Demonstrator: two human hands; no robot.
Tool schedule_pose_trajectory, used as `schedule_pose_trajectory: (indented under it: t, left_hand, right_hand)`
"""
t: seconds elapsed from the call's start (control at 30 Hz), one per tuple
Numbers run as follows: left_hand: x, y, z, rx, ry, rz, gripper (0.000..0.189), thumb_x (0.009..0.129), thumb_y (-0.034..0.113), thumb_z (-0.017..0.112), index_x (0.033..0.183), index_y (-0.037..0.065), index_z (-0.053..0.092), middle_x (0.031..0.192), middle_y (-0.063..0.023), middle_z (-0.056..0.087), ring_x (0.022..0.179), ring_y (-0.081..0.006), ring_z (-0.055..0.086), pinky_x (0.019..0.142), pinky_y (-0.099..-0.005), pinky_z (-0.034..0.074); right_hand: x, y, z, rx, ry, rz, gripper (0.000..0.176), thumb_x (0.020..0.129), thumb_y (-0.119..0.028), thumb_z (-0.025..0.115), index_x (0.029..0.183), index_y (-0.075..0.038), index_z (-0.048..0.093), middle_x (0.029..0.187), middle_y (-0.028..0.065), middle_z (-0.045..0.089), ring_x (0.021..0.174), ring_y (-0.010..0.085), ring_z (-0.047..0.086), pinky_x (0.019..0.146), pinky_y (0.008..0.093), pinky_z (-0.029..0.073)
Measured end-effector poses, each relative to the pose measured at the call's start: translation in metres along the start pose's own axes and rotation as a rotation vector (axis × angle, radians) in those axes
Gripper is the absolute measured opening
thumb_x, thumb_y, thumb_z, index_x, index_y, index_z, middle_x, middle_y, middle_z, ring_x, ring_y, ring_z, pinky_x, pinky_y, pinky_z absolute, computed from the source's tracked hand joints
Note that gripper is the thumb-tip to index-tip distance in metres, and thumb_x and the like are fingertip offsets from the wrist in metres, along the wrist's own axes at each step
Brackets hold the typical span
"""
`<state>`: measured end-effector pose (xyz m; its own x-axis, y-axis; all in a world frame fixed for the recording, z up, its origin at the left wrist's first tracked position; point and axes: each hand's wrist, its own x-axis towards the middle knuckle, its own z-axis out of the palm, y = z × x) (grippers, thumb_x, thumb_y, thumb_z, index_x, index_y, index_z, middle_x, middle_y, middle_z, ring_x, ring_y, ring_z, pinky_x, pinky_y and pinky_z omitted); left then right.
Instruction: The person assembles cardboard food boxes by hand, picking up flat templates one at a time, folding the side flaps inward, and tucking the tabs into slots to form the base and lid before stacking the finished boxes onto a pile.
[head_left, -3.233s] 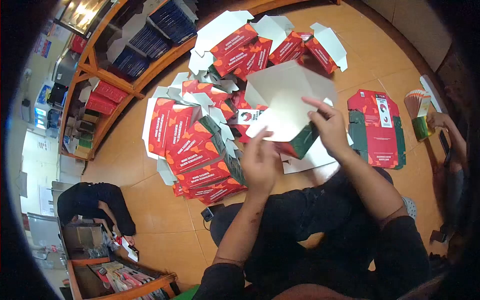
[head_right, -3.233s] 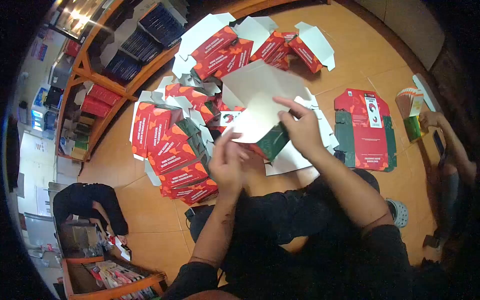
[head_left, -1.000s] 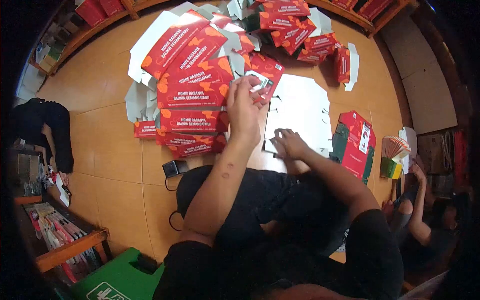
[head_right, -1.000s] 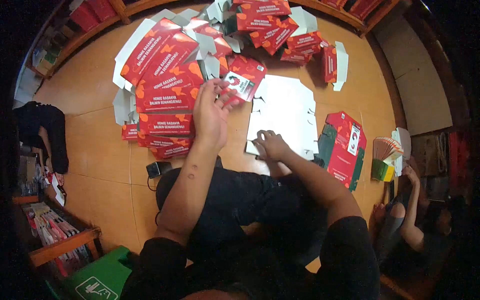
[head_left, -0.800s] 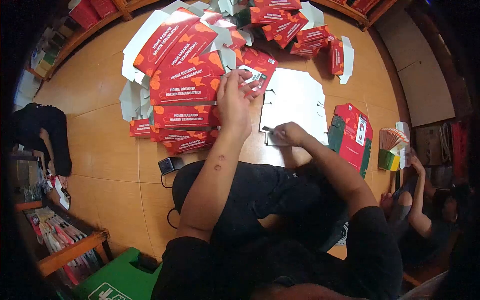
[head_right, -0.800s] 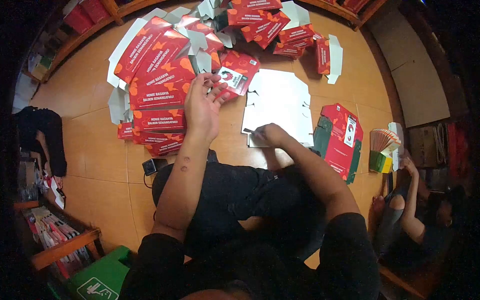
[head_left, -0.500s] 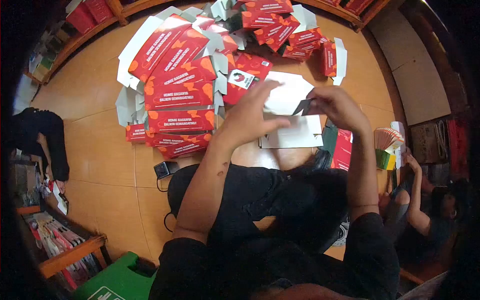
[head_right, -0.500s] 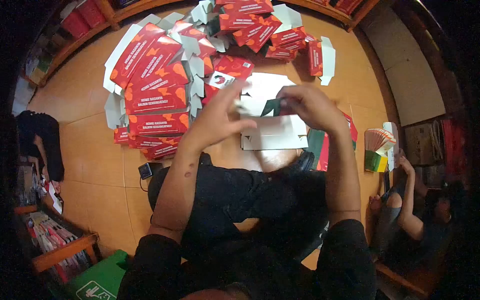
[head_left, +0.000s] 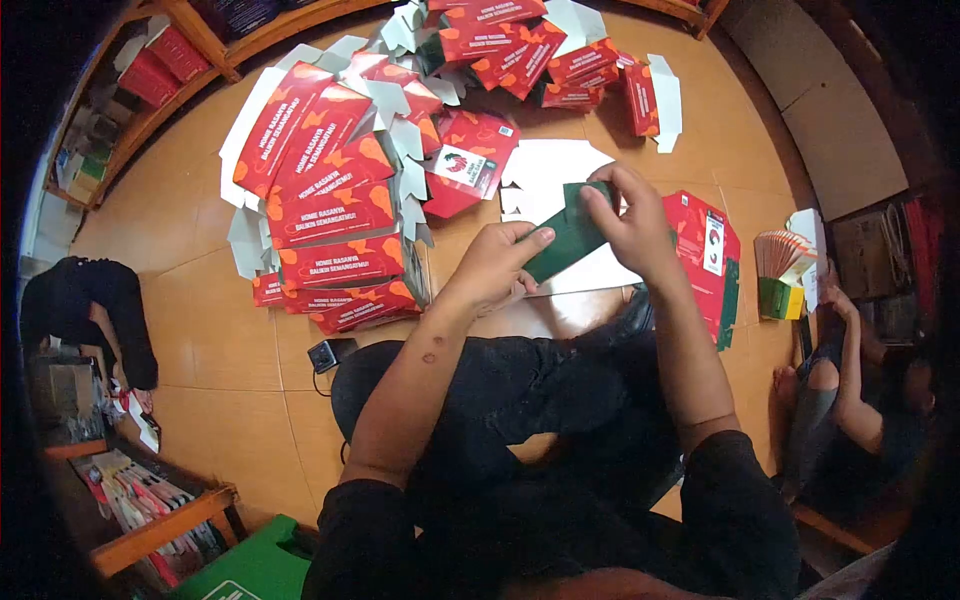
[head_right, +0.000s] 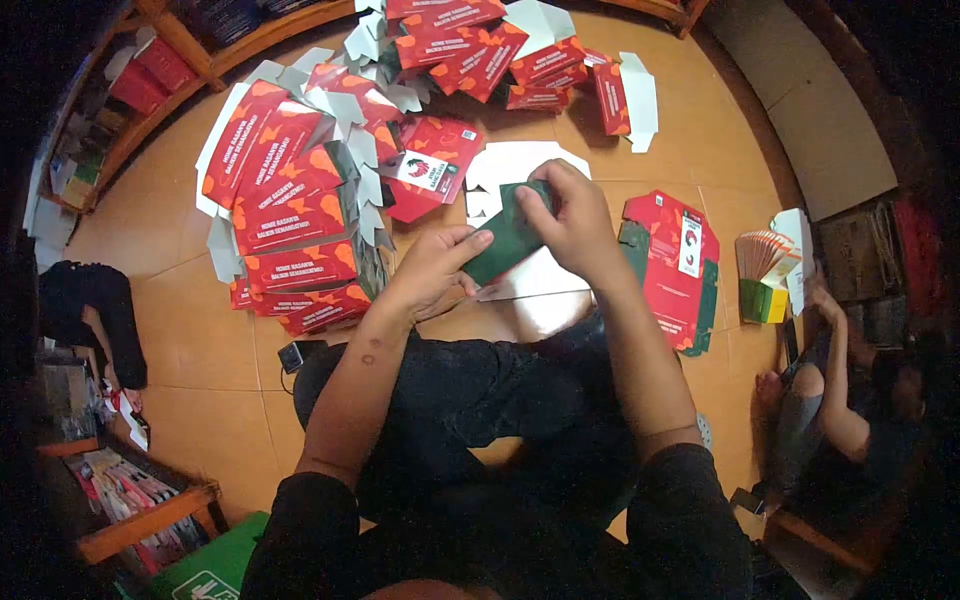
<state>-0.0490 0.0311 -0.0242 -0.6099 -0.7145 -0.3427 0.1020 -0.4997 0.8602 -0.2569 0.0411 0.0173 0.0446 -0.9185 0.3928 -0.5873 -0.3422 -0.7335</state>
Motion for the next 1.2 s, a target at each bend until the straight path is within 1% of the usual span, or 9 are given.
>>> schedule_pose_trajectory:
  t: [0.17, 0.4, 0.5, 0.57, 0.63, 0.73, 0.9, 0.97, 1.2]
  left_hand:
    - [0.006, -0.006, 0.002, 0.187, 0.086, 0.084, 0.033, 0.1, 0.028, 0.055, 0.108, -0.003, 0.065, 0.083, -0.005, 0.067, 0.063, -0.0102, 0.062, 0.051, -0.0211, 0.05]
    - [0.002, -0.003, 0.004, 0.415, 0.094, 0.112, 0.03, 0.099, 0.026, 0.057, 0.1, -0.002, 0.067, 0.075, -0.0041, 0.062, 0.051, -0.01, 0.054, 0.048, -0.0249, 0.045]
    - [-0.005, 0.007, 0.01, 0.58, 0.172, 0.16, 0.027, 0.099, 0.023, 0.056, 0.101, -0.002, 0.067, 0.075, -0.0046, 0.062, 0.051, -0.0108, 0.055, 0.05, -0.0263, 0.045]
    - [-0.012, 0.02, 0.014, 0.692, 0.237, 0.22, 0.026, 0.099, 0.021, 0.055, 0.101, -0.001, 0.067, 0.075, -0.0049, 0.062, 0.054, -0.0111, 0.056, 0.052, -0.027, 0.046]
    - [-0.025, 0.033, 0.014, 0.968, 0.666, 0.809, 0.023, 0.099, 0.017, 0.054, 0.101, 0.0, 0.068, 0.077, -0.0051, 0.062, 0.063, -0.0098, 0.058, 0.058, -0.0258, 0.045]
    - [-0.051, 0.045, 0.021, 0.566, 0.734, 0.628, 0.021, 0.1, 0.015, 0.053, 0.101, 0.001, 0.069, 0.078, -0.0056, 0.063, 0.07, -0.0077, 0.059, 0.061, -0.0243, 0.044]
    - [-0.023, 0.025, 0.025, 0.47, 0.437, 0.367, 0.039, 0.102, 0.018, 0.052, 0.138, 0.003, 0.048, 0.077, -0.006, 0.063, 0.062, -0.0064, 0.057, 0.053, -0.0215, 0.042]
    - [-0.011, 0.019, 0.021, 0.379, 0.339, 0.325, 0.049, 0.104, 0.028, 0.047, 0.148, 0.011, 0.033, 0.066, -0.0054, 0.062, 0.039, -0.0048, 0.043, 0.038, -0.0188, 0.034]
    - [0.003, 0.013, 0.001, 0.163, 0.171, 0.235, 0.034, 0.105, 0.033, 0.045, 0.13, 0.01, 0.045, 0.065, -0.006, 0.059, 0.038, -0.0074, 0.042, 0.036, -0.0211, 0.035]
  right_hand:
    - [-0.004, -0.007, 0.0, -0.168, 0.121, -0.039, 0.018, 0.087, -0.017, 0.066, 0.089, 0.001, 0.061, 0.085, 0.0133, 0.06, 0.074, 0.0272, 0.059, 0.067, 0.0354, 0.047]
    - [-0.008, 0.007, -0.002, -0.07, -0.276, -0.306, 0.014, 0.09, -0.014, 0.064, 0.094, 0.0, 0.063, 0.094, 0.0137, 0.065, 0.086, 0.031, 0.062, 0.081, 0.0374, 0.049]
    - [-0.006, 0.004, -0.015, -0.084, -0.605, 0.129, 0.022, 0.093, -0.023, 0.059, 0.094, -0.001, 0.063, 0.084, 0.0166, 0.064, 0.081, 0.0302, 0.063, 0.075, 0.0365, 0.049]
    - [-0.004, 0.013, -0.024, -0.037, -0.498, 0.121, 0.025, 0.094, -0.025, 0.058, 0.093, -0.001, 0.063, 0.082, 0.0182, 0.064, 0.079, 0.0328, 0.063, 0.073, 0.0391, 0.049]
    - [-0.003, 0.017, -0.031, 0.048, -0.322, 0.186, 0.03, 0.095, -0.029, 0.056, 0.09, 0.0, 0.062, 0.076, 0.0171, 0.062, 0.071, 0.0274, 0.061, 0.068, 0.0388, 0.047]
    - [0.002, 0.024, -0.04, 0.153, -0.179, 0.3, 0.033, 0.097, -0.03, 0.056, 0.087, 0.001, 0.06, 0.071, 0.0101, 0.057, 0.067, 0.0163, 0.054, 0.065, 0.0335, 0.045]
    - [0.001, 0.03, -0.035, 0.458, -0.127, 0.373, 0.031, 0.1, -0.029, 0.053, 0.085, -0.003, 0.056, 0.071, -0.0042, 0.048, 0.067, 0.0067, 0.043, 0.061, 0.0259, 0.04]
    - [-0.001, 0.027, -0.032, 0.519, -0.135, 0.247, 0.029, 0.101, -0.028, 0.053, 0.085, -0.005, 0.054, 0.071, -0.0066, 0.046, 0.066, 0.0049, 0.04, 0.06, 0.0243, 0.038]
    - [-0.004, 0.013, -0.033, 0.457, -0.278, 0.233, 0.029, 0.1, -0.028, 0.054, 0.085, -0.003, 0.055, 0.07, -0.0039, 0.048, 0.068, 0.0063, 0.043, 0.061, 0.0265, 0.04]
